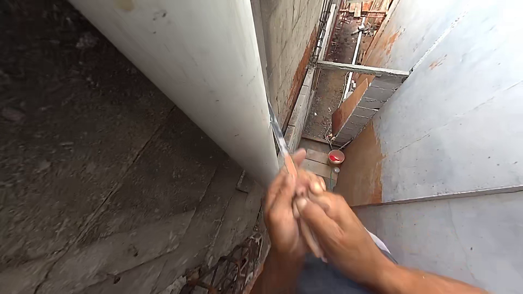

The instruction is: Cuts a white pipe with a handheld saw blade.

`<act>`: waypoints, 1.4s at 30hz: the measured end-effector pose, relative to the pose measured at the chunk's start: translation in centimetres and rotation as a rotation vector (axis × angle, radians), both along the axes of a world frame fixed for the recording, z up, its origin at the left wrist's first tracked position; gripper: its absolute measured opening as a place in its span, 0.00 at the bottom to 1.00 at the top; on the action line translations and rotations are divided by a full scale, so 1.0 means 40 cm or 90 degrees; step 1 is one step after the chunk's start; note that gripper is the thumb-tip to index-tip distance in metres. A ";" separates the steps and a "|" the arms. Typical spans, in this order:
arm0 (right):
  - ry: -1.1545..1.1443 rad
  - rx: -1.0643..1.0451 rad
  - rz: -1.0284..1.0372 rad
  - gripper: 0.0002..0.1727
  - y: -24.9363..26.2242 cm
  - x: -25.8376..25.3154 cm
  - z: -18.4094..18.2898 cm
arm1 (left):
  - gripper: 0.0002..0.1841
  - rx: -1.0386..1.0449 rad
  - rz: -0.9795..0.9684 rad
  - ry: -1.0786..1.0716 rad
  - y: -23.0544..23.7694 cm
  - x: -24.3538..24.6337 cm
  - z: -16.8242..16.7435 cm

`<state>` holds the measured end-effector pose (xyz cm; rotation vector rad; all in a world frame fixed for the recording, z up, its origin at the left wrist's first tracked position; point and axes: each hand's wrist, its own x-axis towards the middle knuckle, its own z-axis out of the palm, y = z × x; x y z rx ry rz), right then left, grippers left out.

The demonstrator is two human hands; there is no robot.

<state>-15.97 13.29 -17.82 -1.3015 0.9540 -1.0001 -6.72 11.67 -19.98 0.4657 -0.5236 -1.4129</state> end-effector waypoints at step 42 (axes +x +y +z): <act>-0.037 0.024 -0.028 0.23 -0.137 0.069 0.001 | 0.22 -0.022 -0.017 -0.074 -0.123 0.051 0.002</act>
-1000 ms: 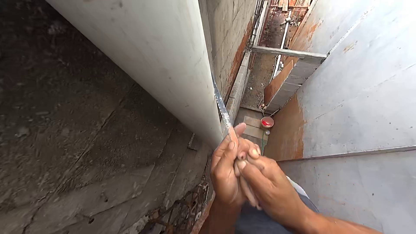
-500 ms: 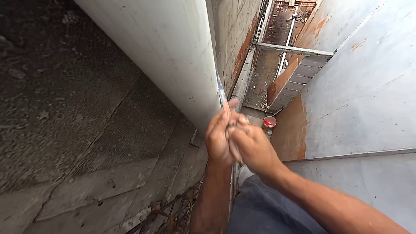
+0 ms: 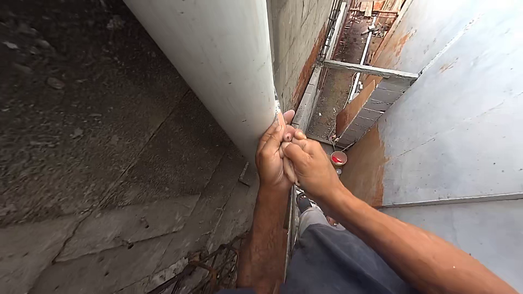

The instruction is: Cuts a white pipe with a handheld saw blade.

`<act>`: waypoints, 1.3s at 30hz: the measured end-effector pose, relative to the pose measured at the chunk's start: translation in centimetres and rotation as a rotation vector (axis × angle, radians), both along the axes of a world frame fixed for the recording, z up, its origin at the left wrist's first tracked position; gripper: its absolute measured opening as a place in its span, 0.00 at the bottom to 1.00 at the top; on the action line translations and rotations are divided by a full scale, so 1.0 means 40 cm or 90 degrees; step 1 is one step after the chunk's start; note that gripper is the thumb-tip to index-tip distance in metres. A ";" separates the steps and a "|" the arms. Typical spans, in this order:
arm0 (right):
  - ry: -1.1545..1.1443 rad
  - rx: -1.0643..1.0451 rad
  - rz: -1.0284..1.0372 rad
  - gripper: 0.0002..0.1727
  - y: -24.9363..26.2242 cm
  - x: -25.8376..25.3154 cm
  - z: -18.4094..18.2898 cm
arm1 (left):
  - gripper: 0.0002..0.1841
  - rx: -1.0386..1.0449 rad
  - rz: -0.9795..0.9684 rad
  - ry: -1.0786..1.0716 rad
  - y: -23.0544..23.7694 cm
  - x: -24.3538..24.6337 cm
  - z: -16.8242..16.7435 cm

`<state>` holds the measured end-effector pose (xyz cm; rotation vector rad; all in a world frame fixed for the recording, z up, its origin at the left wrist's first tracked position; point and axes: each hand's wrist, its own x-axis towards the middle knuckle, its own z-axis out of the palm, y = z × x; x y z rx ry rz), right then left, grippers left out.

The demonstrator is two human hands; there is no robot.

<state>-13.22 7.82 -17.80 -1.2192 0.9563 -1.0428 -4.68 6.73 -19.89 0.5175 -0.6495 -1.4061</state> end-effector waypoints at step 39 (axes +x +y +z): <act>-0.030 0.023 0.034 0.20 0.153 -0.051 -0.025 | 0.20 0.054 0.038 -0.004 0.141 -0.031 -0.008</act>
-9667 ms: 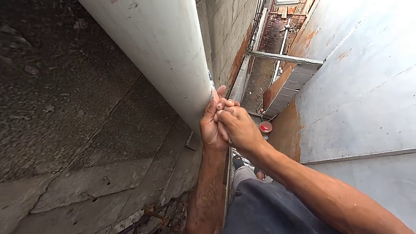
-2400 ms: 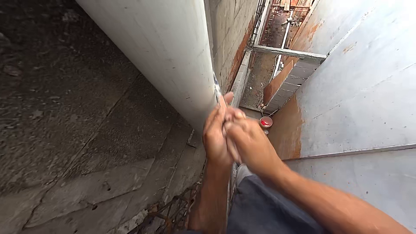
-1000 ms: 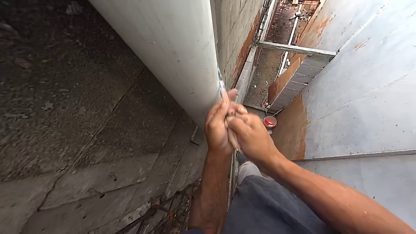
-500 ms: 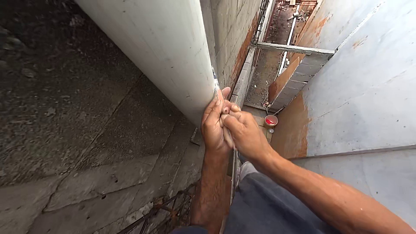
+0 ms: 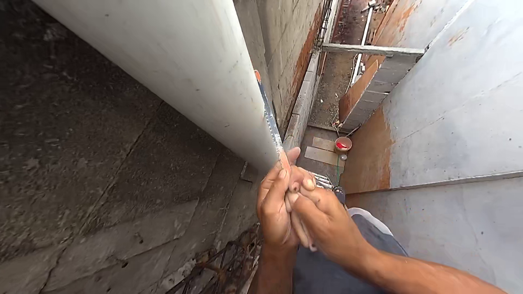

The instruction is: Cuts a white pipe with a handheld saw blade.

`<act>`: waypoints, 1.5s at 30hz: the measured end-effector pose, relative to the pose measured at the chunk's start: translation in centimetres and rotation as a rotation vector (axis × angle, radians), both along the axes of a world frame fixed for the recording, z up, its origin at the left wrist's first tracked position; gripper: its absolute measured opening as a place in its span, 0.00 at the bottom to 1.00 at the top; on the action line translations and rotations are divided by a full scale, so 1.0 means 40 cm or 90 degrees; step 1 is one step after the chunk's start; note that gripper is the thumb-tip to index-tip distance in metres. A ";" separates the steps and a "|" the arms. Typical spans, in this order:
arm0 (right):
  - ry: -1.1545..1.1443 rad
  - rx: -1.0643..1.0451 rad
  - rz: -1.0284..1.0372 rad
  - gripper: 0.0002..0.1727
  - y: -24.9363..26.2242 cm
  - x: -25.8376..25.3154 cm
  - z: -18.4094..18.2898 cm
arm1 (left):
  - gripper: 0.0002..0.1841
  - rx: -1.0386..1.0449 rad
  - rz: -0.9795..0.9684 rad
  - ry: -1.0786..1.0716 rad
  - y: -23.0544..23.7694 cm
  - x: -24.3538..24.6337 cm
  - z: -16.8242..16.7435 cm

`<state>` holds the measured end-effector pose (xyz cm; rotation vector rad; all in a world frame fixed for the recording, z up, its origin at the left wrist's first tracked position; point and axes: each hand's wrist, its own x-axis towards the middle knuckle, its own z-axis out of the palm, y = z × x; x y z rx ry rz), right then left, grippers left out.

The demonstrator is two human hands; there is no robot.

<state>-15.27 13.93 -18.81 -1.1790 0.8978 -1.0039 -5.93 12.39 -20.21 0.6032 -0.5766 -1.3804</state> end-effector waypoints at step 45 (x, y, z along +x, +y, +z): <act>0.012 -0.021 0.012 0.19 -0.009 -0.011 0.002 | 0.20 0.000 0.005 0.003 -0.003 -0.009 0.007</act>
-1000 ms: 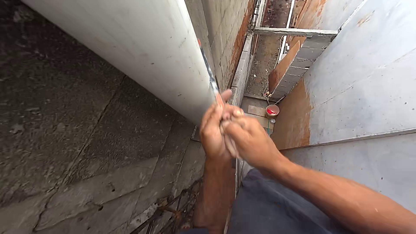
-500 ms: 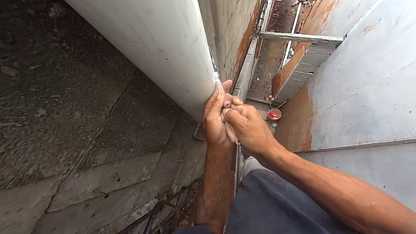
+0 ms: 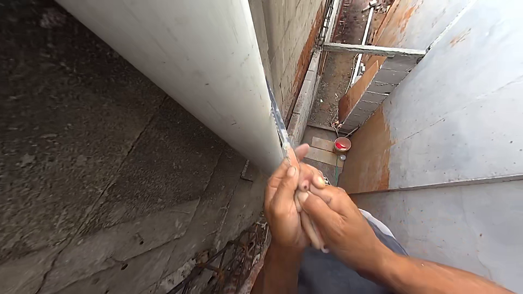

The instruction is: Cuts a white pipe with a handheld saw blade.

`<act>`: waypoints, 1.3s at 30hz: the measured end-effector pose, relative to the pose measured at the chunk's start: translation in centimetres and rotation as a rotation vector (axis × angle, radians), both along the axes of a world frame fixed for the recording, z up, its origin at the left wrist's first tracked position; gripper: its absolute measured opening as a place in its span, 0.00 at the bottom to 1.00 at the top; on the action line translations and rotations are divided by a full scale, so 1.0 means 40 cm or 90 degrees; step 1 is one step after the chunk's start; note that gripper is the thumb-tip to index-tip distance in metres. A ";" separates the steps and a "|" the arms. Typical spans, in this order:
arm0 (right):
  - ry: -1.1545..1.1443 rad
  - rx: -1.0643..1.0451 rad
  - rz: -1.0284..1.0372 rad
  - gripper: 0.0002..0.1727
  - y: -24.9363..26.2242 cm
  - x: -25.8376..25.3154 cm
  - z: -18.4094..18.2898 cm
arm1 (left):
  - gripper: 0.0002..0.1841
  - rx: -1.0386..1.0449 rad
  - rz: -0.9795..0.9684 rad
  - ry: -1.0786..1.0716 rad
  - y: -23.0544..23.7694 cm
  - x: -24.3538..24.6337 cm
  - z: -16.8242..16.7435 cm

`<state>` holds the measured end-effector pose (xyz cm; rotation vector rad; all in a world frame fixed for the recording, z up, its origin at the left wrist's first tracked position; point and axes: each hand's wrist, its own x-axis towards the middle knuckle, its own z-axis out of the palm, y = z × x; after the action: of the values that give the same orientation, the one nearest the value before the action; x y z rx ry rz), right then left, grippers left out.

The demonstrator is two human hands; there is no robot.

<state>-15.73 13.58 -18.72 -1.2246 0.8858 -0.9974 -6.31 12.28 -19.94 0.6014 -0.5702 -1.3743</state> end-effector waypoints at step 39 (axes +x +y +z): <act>0.019 0.001 -0.016 0.23 -0.037 0.019 -0.002 | 0.22 0.024 0.003 -0.075 -0.030 0.016 0.004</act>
<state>-14.98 12.11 -18.79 -1.2326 0.9274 -1.0002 -5.66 11.08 -19.80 0.7182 -0.6377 -1.3534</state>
